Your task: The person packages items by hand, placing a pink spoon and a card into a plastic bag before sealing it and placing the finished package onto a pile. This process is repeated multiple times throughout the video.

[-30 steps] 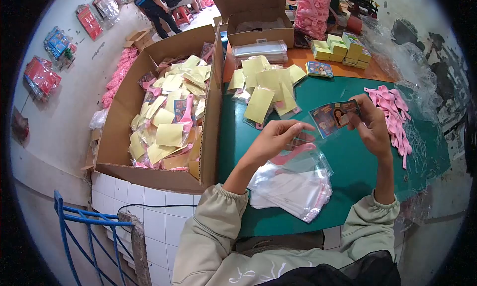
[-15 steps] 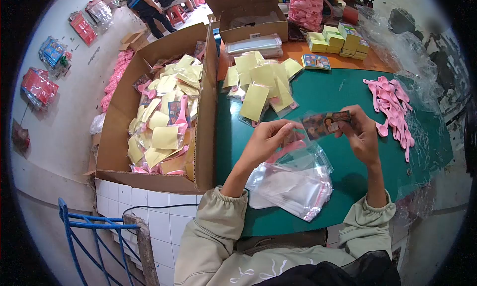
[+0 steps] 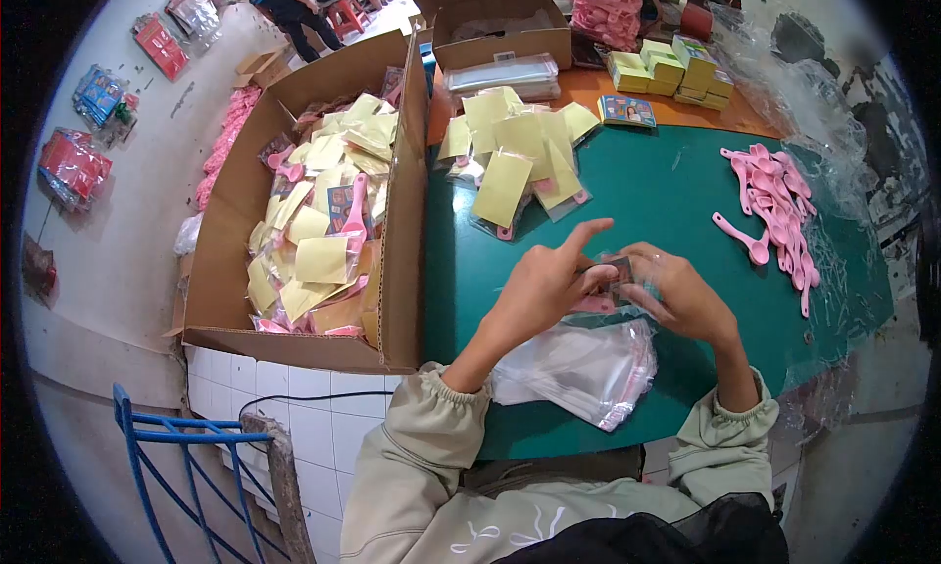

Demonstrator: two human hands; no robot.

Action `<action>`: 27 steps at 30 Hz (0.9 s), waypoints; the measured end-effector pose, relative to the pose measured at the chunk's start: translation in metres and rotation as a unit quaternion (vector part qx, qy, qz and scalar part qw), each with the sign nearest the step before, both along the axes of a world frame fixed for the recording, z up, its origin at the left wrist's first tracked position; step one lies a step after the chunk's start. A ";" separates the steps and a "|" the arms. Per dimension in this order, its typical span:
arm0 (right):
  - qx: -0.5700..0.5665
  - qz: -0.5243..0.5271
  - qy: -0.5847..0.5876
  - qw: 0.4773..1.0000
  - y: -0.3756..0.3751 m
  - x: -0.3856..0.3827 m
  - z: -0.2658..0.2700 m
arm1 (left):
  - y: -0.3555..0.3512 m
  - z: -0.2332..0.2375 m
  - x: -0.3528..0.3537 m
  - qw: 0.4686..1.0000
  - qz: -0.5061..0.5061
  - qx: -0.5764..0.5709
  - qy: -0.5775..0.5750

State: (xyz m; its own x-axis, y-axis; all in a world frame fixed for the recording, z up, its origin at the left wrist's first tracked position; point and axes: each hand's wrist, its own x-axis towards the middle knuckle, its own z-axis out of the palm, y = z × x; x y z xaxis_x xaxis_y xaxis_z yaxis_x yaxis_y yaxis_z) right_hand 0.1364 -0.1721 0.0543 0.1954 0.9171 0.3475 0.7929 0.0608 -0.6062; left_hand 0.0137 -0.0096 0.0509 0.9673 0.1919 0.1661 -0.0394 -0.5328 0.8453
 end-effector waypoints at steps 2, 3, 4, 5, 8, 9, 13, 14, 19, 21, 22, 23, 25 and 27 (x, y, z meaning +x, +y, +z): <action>-0.039 0.021 0.057 0.997 -0.002 0.005 0.002 | 0.002 -0.007 0.001 0.991 0.051 0.122 0.021; -0.057 -0.024 0.106 0.992 -0.003 0.006 0.001 | 0.006 -0.010 0.001 0.996 0.040 0.068 0.048; -0.075 -0.069 0.155 0.983 -0.004 0.008 -0.001 | 0.014 -0.012 0.000 0.997 0.028 0.014 0.074; -0.091 -0.114 0.203 0.968 -0.004 0.011 -0.004 | 0.021 -0.017 -0.002 0.994 0.015 -0.039 0.101; 0.037 -0.092 0.357 0.929 -0.007 0.028 -0.024 | 0.039 -0.047 -0.003 0.967 -0.030 -0.252 -0.024; 0.049 -0.090 0.351 0.931 -0.007 0.029 -0.021 | 0.037 -0.044 -0.003 0.950 -0.006 -0.311 -0.022; -0.068 -0.120 0.416 0.899 -0.006 0.028 -0.007 | 0.037 -0.041 0.001 0.923 0.015 -0.384 0.008; -0.064 -0.116 0.397 0.908 -0.007 0.030 -0.010 | 0.038 -0.042 0.001 0.925 0.009 -0.379 0.022; -0.038 -0.138 0.390 0.909 -0.006 0.027 -0.015 | 0.035 -0.043 0.000 0.927 -0.018 -0.373 0.044; -0.008 -0.131 0.424 0.896 -0.004 0.024 -0.019 | 0.035 -0.051 0.002 0.931 -0.028 -0.360 0.047; -0.006 -0.138 0.387 0.912 -0.004 0.025 -0.019 | 0.033 -0.053 0.003 0.940 -0.014 -0.339 0.037; -0.004 -0.145 0.349 0.926 -0.005 0.026 -0.019 | 0.030 -0.055 0.004 0.948 0.000 -0.318 0.028; 0.021 -0.186 0.258 0.948 -0.006 0.025 -0.017 | 0.024 -0.055 0.004 0.970 0.040 -0.241 0.013; 0.063 -0.253 0.149 0.954 -0.006 0.019 -0.012 | 0.016 -0.052 0.002 0.988 0.088 -0.130 0.002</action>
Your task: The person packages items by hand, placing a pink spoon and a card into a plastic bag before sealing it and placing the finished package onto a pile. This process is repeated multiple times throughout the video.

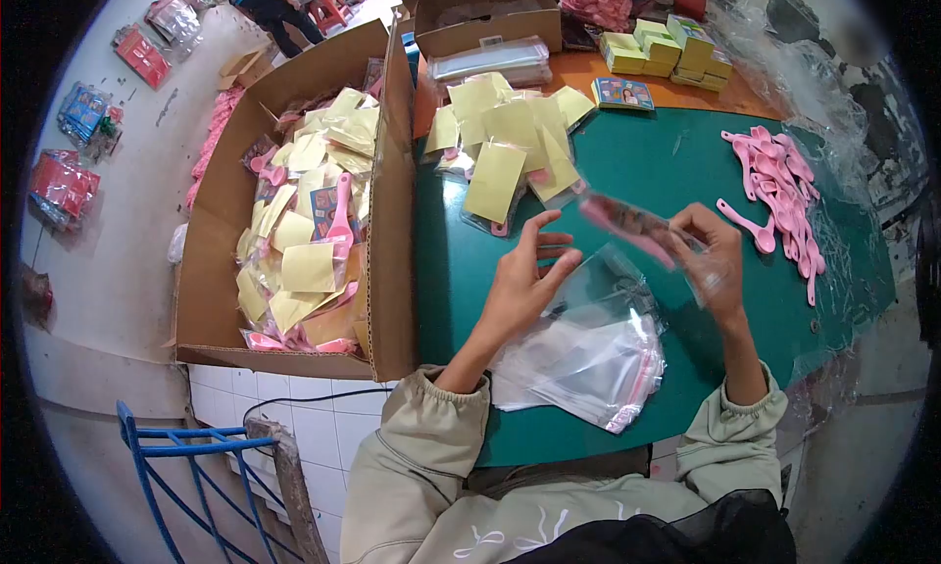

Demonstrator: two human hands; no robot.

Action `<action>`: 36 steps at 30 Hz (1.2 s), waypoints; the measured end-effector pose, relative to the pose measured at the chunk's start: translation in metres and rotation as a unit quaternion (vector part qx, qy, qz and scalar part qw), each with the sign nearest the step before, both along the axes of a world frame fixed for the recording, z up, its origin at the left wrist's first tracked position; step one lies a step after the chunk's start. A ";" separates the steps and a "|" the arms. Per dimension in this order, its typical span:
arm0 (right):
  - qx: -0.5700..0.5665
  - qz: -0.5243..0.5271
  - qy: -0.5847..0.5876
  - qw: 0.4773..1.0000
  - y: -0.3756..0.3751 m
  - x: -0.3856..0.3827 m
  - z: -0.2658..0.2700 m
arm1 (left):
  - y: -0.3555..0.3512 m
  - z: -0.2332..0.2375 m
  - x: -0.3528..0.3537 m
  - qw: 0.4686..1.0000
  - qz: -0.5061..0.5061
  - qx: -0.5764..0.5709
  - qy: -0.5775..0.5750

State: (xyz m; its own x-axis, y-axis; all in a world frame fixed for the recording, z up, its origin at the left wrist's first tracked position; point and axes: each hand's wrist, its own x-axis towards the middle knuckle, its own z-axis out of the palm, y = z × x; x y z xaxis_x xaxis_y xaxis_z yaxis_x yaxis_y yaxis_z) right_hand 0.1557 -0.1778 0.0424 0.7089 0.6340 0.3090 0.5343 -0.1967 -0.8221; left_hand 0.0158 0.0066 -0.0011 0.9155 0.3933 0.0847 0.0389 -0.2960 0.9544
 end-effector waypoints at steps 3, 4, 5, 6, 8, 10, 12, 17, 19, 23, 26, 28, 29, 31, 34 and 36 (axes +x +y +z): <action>-0.030 0.065 -0.126 0.989 0.010 -0.018 0.010 | -0.006 -0.003 0.001 0.919 -0.123 -0.373 0.040; -0.052 0.129 -0.138 0.981 0.010 -0.019 0.006 | -0.008 -0.002 0.000 0.912 -0.136 -0.384 0.051; -0.074 0.144 -0.150 0.975 0.010 -0.020 0.002 | -0.010 -0.001 -0.002 0.904 -0.148 -0.395 0.063; -0.096 0.158 -0.161 0.970 0.010 -0.022 -0.002 | -0.011 -0.001 -0.004 0.896 -0.160 -0.407 0.076; -0.126 0.174 -0.169 0.962 0.010 -0.022 -0.009 | -0.010 -0.003 -0.006 0.910 -0.182 -0.361 0.090; -0.140 0.192 -0.190 0.953 0.011 -0.023 -0.015 | -0.011 -0.005 -0.007 0.920 -0.195 -0.328 0.095; -0.135 0.230 -0.158 0.951 0.013 -0.024 -0.017 | -0.011 -0.007 -0.007 0.926 -0.200 -0.306 0.091; -0.084 0.250 0.022 0.964 0.015 -0.021 -0.014 | -0.010 -0.001 -0.008 0.923 -0.184 -0.319 0.112; -0.104 0.249 -0.027 0.962 0.015 -0.020 -0.013 | -0.010 0.000 -0.009 0.908 -0.179 -0.359 0.118; -0.150 0.254 -0.060 0.954 0.016 -0.023 -0.014 | -0.010 0.005 -0.012 0.934 -0.170 -0.283 0.138; -0.153 0.263 -0.071 0.950 0.016 -0.025 -0.014 | -0.010 0.000 -0.014 0.946 -0.170 -0.247 0.122; -0.143 0.257 -0.080 0.952 0.016 -0.028 -0.015 | -0.009 0.000 -0.014 0.944 -0.178 -0.252 0.120; -0.137 0.254 -0.085 0.954 0.017 -0.029 -0.016 | -0.008 0.003 -0.014 0.940 -0.185 -0.256 0.126; -0.130 0.261 -0.097 0.952 0.018 -0.030 -0.022 | -0.008 0.005 -0.014 0.935 -0.194 -0.265 0.132; -0.125 0.261 -0.095 0.953 0.019 -0.033 -0.023 | -0.009 0.003 -0.014 0.927 -0.192 -0.299 0.119; -0.125 0.259 -0.095 0.953 0.019 -0.034 -0.023 | -0.011 -0.001 -0.014 0.916 -0.180 -0.348 0.091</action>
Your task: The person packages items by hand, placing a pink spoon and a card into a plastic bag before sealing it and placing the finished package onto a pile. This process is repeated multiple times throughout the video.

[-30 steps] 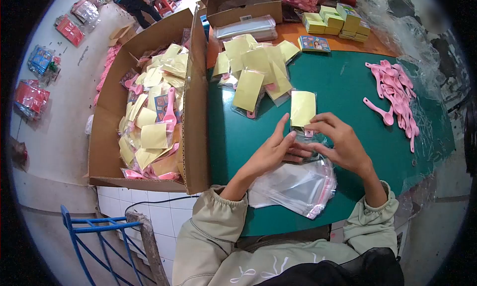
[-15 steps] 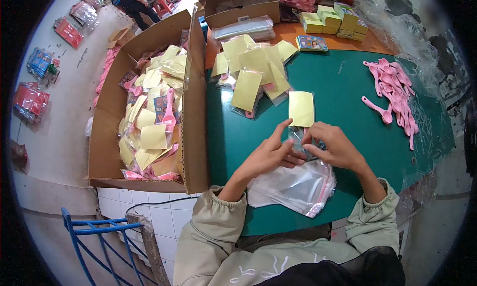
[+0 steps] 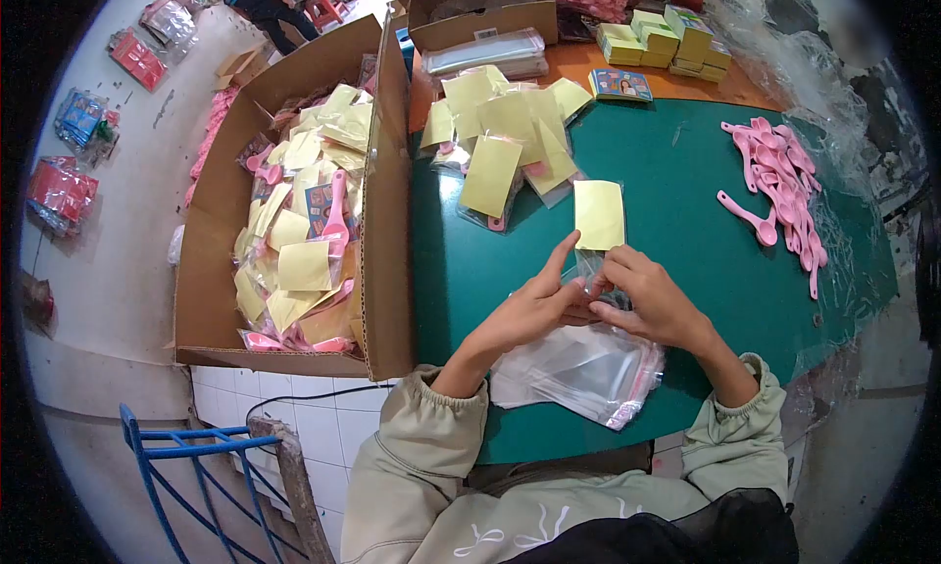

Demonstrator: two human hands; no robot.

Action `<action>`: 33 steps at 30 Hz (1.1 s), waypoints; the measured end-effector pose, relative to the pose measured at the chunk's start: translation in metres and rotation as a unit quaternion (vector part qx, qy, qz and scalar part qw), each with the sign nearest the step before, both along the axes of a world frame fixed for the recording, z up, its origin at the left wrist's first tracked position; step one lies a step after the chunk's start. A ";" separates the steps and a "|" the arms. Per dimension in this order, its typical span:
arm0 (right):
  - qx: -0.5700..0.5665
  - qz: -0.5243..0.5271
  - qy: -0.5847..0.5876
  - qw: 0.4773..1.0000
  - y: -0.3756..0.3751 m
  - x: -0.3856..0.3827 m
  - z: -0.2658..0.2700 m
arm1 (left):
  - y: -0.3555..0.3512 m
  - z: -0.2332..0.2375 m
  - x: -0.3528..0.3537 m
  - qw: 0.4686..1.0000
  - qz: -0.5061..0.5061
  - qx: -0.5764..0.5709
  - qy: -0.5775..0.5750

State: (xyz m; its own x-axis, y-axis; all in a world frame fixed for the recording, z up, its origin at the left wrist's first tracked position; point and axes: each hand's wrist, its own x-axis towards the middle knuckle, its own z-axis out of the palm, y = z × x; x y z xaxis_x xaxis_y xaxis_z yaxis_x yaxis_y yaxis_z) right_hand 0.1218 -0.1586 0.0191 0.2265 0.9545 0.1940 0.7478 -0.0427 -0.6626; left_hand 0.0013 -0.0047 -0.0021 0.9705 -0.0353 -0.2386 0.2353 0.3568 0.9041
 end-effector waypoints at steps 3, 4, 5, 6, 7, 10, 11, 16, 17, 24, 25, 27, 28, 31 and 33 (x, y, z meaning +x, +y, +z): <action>0.000 0.004 -0.021 1.000 0.000 -0.001 -0.001 | -0.001 -0.002 0.000 1.000 -0.002 -0.029 0.008; -0.001 0.007 -0.035 0.999 -0.001 -0.002 -0.001 | -0.001 0.000 0.001 0.999 0.007 -0.038 0.021; -0.002 0.011 -0.049 0.999 -0.001 -0.002 -0.001 | -0.002 0.005 0.002 0.998 0.017 -0.046 0.033; 0.007 0.018 -0.058 0.998 0.000 -0.004 -0.001 | -0.004 0.008 0.003 0.997 0.026 -0.055 0.046; 0.016 0.025 -0.068 0.997 0.001 -0.006 -0.002 | -0.003 -0.001 0.006 0.999 0.038 0.002 0.035; 0.033 0.062 -0.077 0.995 0.001 -0.009 -0.007 | -0.003 -0.017 0.013 0.985 0.082 0.149 0.003; 0.037 0.078 -0.077 0.993 0.001 -0.009 -0.007 | -0.006 -0.013 0.012 0.978 0.101 0.185 -0.005; -0.011 0.154 0.059 0.986 -0.008 0.002 0.016 | -0.012 -0.006 0.013 0.954 0.160 0.250 -0.035; -0.027 0.175 0.110 0.978 -0.013 0.007 0.025 | -0.006 -0.014 0.015 0.954 0.172 0.243 -0.041; 0.095 -0.124 0.204 0.966 -0.137 0.149 0.060 | 0.000 0.008 0.010 0.989 0.051 0.139 -0.012; 0.081 -0.280 0.161 0.943 -0.154 0.170 0.061 | 0.000 0.007 0.010 0.994 0.052 0.090 -0.021; -0.049 -0.412 0.024 0.910 -0.183 0.194 0.051 | -0.003 0.000 0.013 0.998 0.055 -0.011 -0.043; -0.116 -0.471 -0.043 0.873 -0.197 0.201 0.040 | -0.005 -0.003 0.014 0.997 0.058 -0.013 -0.045; -0.098 -0.484 -0.177 0.851 -0.179 0.175 0.026 | -0.008 -0.008 0.020 0.995 0.074 -0.012 -0.067; 0.013 -0.259 -0.232 0.938 -0.109 0.118 0.036 | -0.010 -0.010 0.023 0.992 0.079 -0.003 -0.094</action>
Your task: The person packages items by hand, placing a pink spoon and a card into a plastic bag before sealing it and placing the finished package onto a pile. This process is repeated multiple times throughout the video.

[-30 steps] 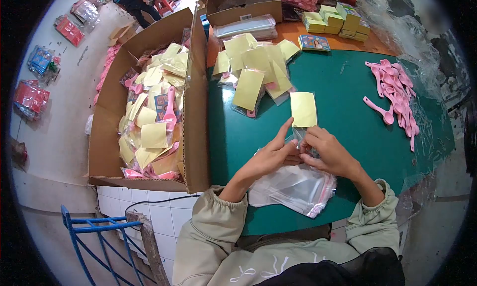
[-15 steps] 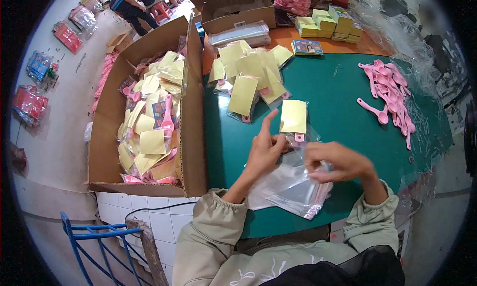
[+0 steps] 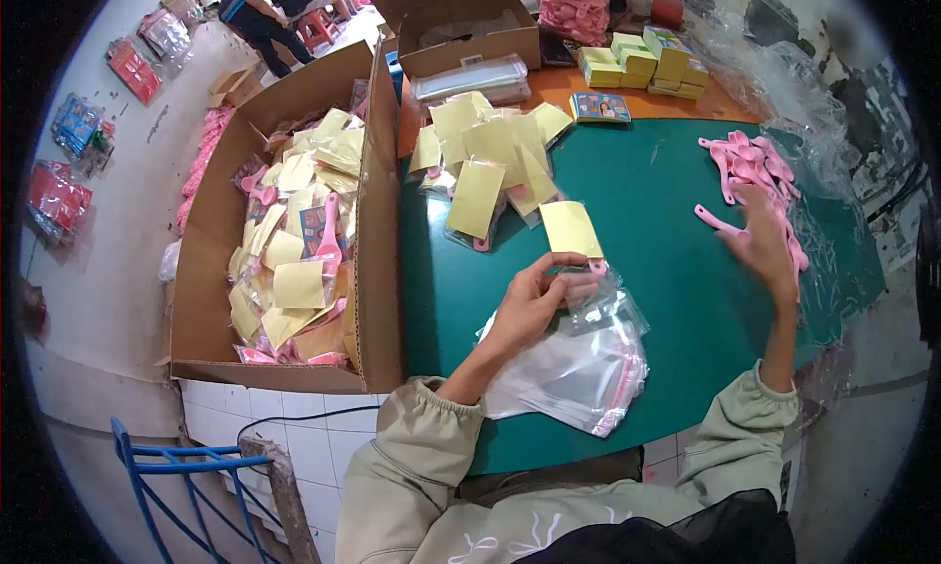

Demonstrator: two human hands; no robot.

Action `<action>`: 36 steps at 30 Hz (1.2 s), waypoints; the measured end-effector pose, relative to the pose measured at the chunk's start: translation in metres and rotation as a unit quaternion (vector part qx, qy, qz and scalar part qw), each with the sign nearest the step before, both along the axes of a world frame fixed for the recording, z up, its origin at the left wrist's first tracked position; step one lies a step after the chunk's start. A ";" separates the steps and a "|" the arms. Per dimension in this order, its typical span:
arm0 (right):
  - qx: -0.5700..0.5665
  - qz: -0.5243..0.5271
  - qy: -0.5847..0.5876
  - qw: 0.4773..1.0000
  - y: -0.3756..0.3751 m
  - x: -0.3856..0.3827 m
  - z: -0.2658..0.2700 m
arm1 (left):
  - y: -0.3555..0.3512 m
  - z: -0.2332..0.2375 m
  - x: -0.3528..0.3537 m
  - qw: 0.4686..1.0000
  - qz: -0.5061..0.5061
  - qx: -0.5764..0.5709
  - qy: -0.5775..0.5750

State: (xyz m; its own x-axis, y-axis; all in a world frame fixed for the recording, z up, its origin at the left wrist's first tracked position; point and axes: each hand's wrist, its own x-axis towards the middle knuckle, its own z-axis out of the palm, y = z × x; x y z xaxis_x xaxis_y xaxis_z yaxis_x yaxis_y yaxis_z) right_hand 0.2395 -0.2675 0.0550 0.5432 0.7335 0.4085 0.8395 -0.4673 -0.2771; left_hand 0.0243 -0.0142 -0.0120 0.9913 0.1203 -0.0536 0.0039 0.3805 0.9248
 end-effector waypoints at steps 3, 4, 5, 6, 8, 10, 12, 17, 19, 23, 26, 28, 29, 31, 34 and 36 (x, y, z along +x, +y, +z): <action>0.039 0.186 0.238 0.952 0.067 -0.063 -0.012 | 0.000 0.002 -0.002 0.998 -0.008 -0.056 0.014; 0.045 0.206 0.250 0.945 0.080 -0.073 -0.025 | 0.003 0.003 -0.003 0.998 -0.015 -0.059 0.033; 0.061 0.214 0.238 0.945 0.087 -0.077 -0.035 | 0.007 0.004 -0.005 0.996 -0.024 -0.064 0.051; 0.075 0.220 0.227 0.946 0.092 -0.081 -0.044 | 0.010 0.006 -0.007 0.994 -0.033 -0.070 0.071; 0.097 0.219 0.210 0.948 0.093 -0.082 -0.053 | 0.009 0.014 -0.011 0.992 -0.033 -0.091 0.079; 0.117 0.206 0.197 0.951 0.090 -0.082 -0.056 | 0.010 0.017 -0.011 0.992 -0.027 -0.091 0.079; 0.143 0.199 0.228 0.942 0.088 -0.084 -0.057 | 0.012 0.014 -0.011 0.995 -0.012 -0.069 0.076; 0.176 0.205 0.318 0.909 0.087 -0.085 -0.055 | 0.009 0.007 -0.012 0.967 0.009 0.253 0.022; 0.173 0.228 0.323 0.902 0.087 -0.083 -0.057 | 0.001 0.014 -0.013 0.940 0.040 0.340 -0.003; 0.140 0.189 0.345 0.908 0.086 -0.085 -0.048 | 0.008 0.002 -0.011 0.931 0.065 0.359 0.020; 0.168 0.171 0.449 0.860 0.088 -0.086 -0.057 | 0.008 -0.002 -0.009 0.922 0.088 0.376 0.013; 0.198 0.157 0.542 0.801 0.090 -0.085 -0.070 | 0.007 -0.001 -0.010 0.910 0.090 0.404 -0.008; 0.196 0.142 0.572 0.784 0.091 -0.085 -0.071 | 0.006 0.001 -0.010 0.911 0.094 0.402 -0.006; 0.192 0.111 0.628 0.746 0.093 -0.086 -0.072 | 0.003 0.005 -0.008 0.912 0.102 0.397 -0.001; 0.196 0.093 0.602 0.768 0.095 -0.089 -0.068 | 0.006 0.001 -0.007 0.900 0.103 0.422 0.030; 0.190 0.070 0.594 0.779 0.097 -0.088 -0.070 | 0.006 -0.004 -0.007 0.900 0.108 0.421 0.034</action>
State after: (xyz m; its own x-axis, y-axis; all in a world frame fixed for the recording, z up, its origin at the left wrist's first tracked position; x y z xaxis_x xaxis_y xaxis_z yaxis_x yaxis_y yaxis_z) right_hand 0.1512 -0.1709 -0.0147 0.6284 0.7686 -0.1201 -0.0797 -0.0899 -0.9928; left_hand 0.0175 -0.0082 -0.0162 0.9380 0.3356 0.0867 0.0813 -0.4563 0.8861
